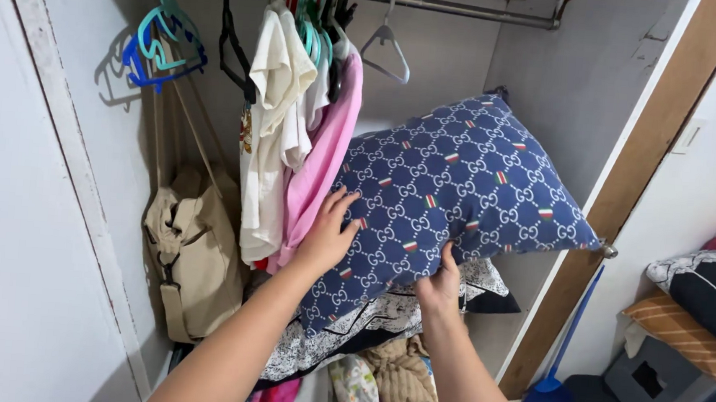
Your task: Removing pillows and blankets from a closet and arranging them on a mattress on the floor.
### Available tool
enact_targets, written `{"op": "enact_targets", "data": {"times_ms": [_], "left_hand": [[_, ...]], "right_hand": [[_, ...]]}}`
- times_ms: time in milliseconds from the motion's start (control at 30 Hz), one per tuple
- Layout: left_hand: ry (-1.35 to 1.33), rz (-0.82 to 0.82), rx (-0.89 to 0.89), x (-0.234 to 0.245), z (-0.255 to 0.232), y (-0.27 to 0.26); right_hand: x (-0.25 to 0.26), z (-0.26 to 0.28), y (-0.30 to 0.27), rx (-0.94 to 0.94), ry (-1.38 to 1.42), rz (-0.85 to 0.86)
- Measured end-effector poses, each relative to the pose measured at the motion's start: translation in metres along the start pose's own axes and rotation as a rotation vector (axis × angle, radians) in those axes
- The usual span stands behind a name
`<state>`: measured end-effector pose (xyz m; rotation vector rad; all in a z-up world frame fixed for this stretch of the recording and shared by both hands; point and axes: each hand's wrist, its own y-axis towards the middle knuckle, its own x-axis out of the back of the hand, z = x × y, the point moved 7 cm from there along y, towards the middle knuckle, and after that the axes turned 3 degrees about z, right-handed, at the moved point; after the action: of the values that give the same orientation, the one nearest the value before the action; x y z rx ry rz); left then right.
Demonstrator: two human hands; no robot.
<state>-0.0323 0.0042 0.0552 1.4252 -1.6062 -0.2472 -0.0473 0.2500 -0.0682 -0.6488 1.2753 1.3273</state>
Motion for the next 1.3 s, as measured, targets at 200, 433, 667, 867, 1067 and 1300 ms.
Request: {"op": "enact_targets", "data": {"times_ms": [200,433,667,867,1067,1300], "left_hand": [[0.084,-0.033,-0.006,0.002,-0.007,-0.013],[0.075,-0.023,0.030,0.014,-0.001,-0.018],[0.065,-0.058,0.034,0.006,0.012,-0.008],[0.044,-0.138,0.016,-0.009,0.027,0.007],[0.030,-0.129,0.031,-0.026,0.032,0.010],[0.108,0.085,0.320,-0.040,-0.025,-0.019]], "right_hand": [[0.054,0.005,0.020,0.133,0.121,0.018],[0.045,0.032,-0.025,0.138,0.055,-0.004],[0.048,0.070,-0.058,0.216,-0.004,0.063],[0.027,0.109,-0.104,0.257,-0.071,0.030],[0.038,0.150,-0.134,0.234,-0.102,0.082],[0.045,0.195,-0.182,0.215,-0.130,0.033]]}}
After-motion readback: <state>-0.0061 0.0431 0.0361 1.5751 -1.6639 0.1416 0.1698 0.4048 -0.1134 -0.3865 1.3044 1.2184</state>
